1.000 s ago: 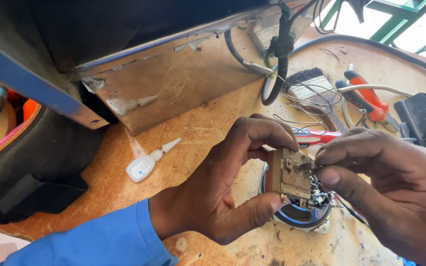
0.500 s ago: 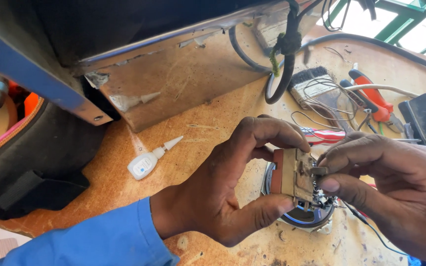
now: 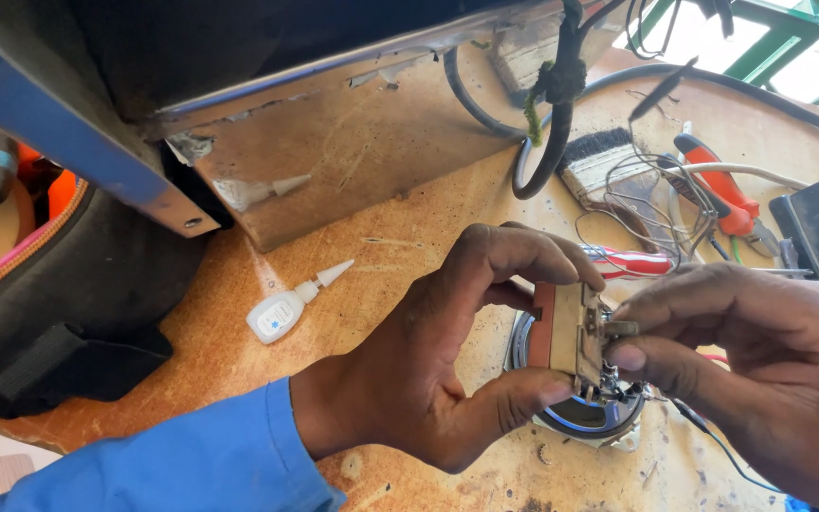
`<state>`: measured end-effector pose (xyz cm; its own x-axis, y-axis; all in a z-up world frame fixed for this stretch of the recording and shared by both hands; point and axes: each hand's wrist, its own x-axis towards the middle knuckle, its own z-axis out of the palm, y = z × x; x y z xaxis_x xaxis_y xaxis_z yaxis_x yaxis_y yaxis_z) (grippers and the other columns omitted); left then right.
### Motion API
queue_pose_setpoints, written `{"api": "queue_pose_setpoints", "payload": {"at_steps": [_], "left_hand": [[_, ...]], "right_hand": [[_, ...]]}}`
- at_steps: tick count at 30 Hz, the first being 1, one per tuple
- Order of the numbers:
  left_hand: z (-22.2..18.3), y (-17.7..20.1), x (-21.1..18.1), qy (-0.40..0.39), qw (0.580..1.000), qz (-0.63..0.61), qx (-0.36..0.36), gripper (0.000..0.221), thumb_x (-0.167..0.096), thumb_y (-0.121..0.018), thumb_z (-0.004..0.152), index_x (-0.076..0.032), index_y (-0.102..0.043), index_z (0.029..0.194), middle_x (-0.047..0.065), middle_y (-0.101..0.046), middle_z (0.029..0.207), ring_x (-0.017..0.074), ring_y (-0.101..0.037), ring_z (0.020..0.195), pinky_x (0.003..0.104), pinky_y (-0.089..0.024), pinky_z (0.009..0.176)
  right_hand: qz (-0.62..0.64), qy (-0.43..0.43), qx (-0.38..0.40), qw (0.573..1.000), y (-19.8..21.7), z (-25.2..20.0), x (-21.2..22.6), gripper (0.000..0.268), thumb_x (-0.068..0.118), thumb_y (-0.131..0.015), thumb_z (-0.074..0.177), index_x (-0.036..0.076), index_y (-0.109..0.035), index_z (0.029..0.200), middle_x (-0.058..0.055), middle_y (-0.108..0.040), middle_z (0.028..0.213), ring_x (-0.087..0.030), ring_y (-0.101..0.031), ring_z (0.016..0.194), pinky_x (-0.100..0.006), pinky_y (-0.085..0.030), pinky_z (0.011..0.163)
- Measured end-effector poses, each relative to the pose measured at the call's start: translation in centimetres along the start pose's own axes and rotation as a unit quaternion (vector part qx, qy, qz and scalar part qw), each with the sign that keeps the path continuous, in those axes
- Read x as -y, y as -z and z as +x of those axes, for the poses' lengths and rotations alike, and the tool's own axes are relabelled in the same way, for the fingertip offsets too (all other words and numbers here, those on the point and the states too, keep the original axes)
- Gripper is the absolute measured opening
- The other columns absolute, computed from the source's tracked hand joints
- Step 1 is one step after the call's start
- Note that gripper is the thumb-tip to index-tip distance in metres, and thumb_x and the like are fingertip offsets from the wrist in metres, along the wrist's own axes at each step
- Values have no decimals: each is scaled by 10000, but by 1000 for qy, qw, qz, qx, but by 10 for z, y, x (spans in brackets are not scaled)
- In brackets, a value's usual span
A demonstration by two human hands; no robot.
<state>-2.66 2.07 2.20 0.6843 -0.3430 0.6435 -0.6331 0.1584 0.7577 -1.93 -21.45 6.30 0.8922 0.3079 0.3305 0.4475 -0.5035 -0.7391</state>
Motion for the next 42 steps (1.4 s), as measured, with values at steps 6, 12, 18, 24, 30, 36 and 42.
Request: {"api": "queue_pose_setpoints", "payload": {"at_steps": [6, 12, 18, 24, 30, 36, 42], "left_hand": [[1, 1, -1, -13, 1000, 0, -2, 435, -405, -500, 1052, -83, -368, 1314, 192, -572, 1360, 309, -656, 1290, 401, -610, 1065], [1, 1, 1, -24, 1000, 11, 3, 434, -395, -504, 1055, -82, -355, 1315, 190, -574, 1344, 307, -666, 1256, 412, -613, 1069], [1, 1, 8, -31, 994, 106, -12, 498, -366, -583, 1014, -38, -439, 1359, 102, -571, 1279, 228, -665, 1058, 352, -572, 944], [37, 3, -4, -180, 911, 358, 96, 276, -205, -530, 1099, 44, -538, 1218, 176, -600, 1213, 421, -614, 1091, 510, -505, 931], [81, -22, -19, -211, 909, 331, 139, 168, -61, -617, 1031, 11, -517, 1144, 189, -537, 1100, 409, -516, 946, 576, -451, 751], [99, -32, -17, -204, 879, 393, 175, 231, -72, -729, 981, -13, -547, 1110, 182, -581, 1138, 402, -549, 1020, 554, -487, 692], [108, -47, -13, -221, 811, 497, 217, 233, -143, -764, 934, -50, -618, 1089, 143, -577, 1087, 358, -530, 950, 518, -498, 580]], "right_hand": [[-108, 36, -37, 993, -4, 2, 11, 103, 106, -804, 746, 44, -770, 821, -73, -794, 811, -142, -781, 744, -241, -602, 780], [-11, -20, -23, 999, -2, -2, -1, 212, 8, -821, 688, -34, -753, 884, -119, -801, 809, -169, -769, 725, -231, -638, 714], [91, -291, 45, 951, 1, 16, 7, 459, -20, -816, 694, -40, -860, 1151, -219, -942, 858, -374, -780, 457, -415, -656, 470], [495, -167, 272, 808, 2, 24, -29, 302, 61, -742, 904, -144, -632, 1097, -219, -711, 936, -242, -714, 794, -282, -593, 638], [599, -85, 262, 752, 35, 16, -66, 237, 68, -519, 1014, -113, -650, 931, -228, -629, 845, -312, -599, 714, -427, -497, 682], [644, -164, 199, 720, 41, 11, -77, 211, 45, -530, 979, -138, -596, 1060, -234, -608, 851, -352, -641, 711, -309, -523, 539], [576, -172, 111, 792, 25, 2, -81, 200, 86, -795, 789, -5, -649, 688, -120, -625, 615, -156, -607, 542, -210, -439, 450]]}}
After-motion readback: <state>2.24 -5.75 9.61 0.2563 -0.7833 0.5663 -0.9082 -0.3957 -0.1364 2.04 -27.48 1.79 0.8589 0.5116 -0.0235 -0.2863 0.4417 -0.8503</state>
